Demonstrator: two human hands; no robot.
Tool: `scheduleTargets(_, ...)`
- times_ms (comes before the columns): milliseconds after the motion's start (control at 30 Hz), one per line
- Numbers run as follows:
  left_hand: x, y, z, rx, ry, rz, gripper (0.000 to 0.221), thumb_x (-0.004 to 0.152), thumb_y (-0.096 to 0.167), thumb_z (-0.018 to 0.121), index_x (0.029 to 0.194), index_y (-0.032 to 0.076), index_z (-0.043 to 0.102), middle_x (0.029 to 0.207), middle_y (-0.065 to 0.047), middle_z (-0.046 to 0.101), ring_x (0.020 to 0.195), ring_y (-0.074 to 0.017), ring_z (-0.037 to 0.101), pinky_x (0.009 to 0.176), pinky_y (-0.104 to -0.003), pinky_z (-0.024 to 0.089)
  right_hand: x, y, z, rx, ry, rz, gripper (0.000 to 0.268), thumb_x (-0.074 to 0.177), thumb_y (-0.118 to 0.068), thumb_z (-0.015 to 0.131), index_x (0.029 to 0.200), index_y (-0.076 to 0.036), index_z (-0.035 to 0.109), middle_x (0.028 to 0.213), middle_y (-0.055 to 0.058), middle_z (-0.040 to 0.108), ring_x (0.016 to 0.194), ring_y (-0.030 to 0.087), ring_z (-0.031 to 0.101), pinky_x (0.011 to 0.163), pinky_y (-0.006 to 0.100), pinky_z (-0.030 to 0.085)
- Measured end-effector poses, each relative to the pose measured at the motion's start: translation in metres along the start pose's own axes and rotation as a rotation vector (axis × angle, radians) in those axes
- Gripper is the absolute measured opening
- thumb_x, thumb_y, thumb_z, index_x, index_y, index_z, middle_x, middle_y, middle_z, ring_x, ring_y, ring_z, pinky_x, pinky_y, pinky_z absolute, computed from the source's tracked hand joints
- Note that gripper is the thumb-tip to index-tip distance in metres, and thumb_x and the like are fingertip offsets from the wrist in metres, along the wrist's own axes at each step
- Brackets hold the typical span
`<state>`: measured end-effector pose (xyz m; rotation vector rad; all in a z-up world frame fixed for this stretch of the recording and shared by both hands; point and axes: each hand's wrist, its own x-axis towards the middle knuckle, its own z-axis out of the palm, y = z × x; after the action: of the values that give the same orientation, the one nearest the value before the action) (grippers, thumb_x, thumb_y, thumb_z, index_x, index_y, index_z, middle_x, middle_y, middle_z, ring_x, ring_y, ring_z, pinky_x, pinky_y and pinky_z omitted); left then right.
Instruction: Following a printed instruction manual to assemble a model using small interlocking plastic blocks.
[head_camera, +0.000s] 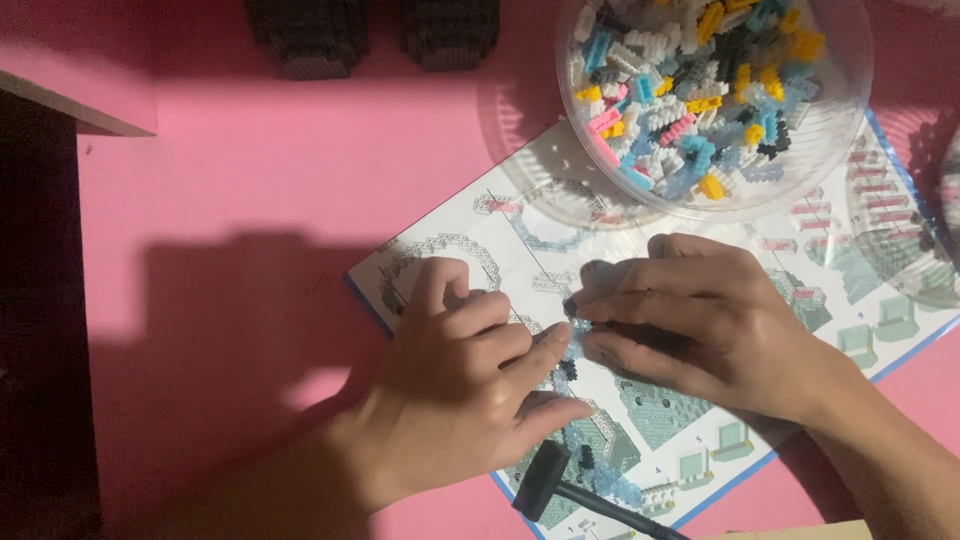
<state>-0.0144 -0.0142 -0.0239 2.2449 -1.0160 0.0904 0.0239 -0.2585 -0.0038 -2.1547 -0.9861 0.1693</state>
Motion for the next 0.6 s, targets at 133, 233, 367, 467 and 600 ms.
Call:
scheduleTargets(133, -0.001, 0.000, 0.000, 0.017, 0.014, -0.006, 0.051, 0.096, 0.047, 0.081, 0.111, -0.002, 0.083, 0.076, -0.012, 0.079, 0.072, -0.0226, 0.060, 0.095, -0.052, 0.031, 0.001, -0.006, -0.006, -0.066, -0.057, 0.038, 0.024, 0.076, -0.022, 0.086, 0.092, -0.003, 0.083, 0.097, 0.006, 0.083, 0.069, 0.018, 0.067, 0.063, 0.033, 0.055)
scheduleTargets(233, -0.001, 0.000, -0.002, 0.026, 0.014, 0.004, 0.051, 0.097, 0.046, 0.079, 0.112, -0.003, 0.082, 0.077, -0.013, 0.078, 0.075, -0.0247, 0.059, 0.096, -0.052, 0.031, 0.003, -0.009, -0.008, -0.158, -0.101, 0.027, 0.029, 0.076, -0.023, 0.085, 0.098, -0.004, 0.083, 0.100, 0.007, 0.083, 0.074, 0.022, 0.071, 0.067, 0.037, 0.057)
scheduleTargets(367, -0.002, -0.001, 0.004, 0.076, -0.028, -0.003, 0.054, 0.097, 0.053, 0.077, 0.113, 0.002, 0.084, 0.081, -0.014, 0.080, 0.081, -0.0265, 0.068, 0.101, -0.053, 0.031, 0.013, -0.018, -0.015, -0.147, -0.150, 0.070, 0.034, 0.073, -0.020, 0.085, 0.105, -0.006, 0.084, 0.101, 0.007, 0.082, 0.074, 0.022, 0.074, 0.064, 0.037, 0.058)
scheduleTargets(467, -0.001, 0.001, 0.000, 0.026, 0.009, 0.010, 0.053, 0.095, 0.046, 0.082, 0.115, -0.003, 0.081, 0.082, -0.014, 0.078, 0.079, -0.0262, 0.058, 0.098, -0.055, 0.030, 0.011, -0.016, -0.016, -0.125, -0.167, 0.082, 0.028, 0.078, -0.024, 0.085, 0.099, -0.006, 0.084, 0.098, 0.007, 0.082, 0.073, 0.023, 0.073, 0.064, 0.038, 0.059)
scheduleTargets(600, 0.001, 0.002, -0.003, 0.038, -0.018, 0.008, 0.056, 0.092, 0.047, 0.085, 0.118, -0.002, 0.078, 0.081, -0.011, 0.077, 0.077, -0.0240, 0.058, 0.097, -0.055, 0.031, 0.007, -0.010, -0.014, -0.106, -0.125, 0.067, 0.028, 0.079, -0.022, 0.085, 0.101, -0.004, 0.084, 0.094, 0.006, 0.080, 0.069, 0.019, 0.072, 0.062, 0.034, 0.059)
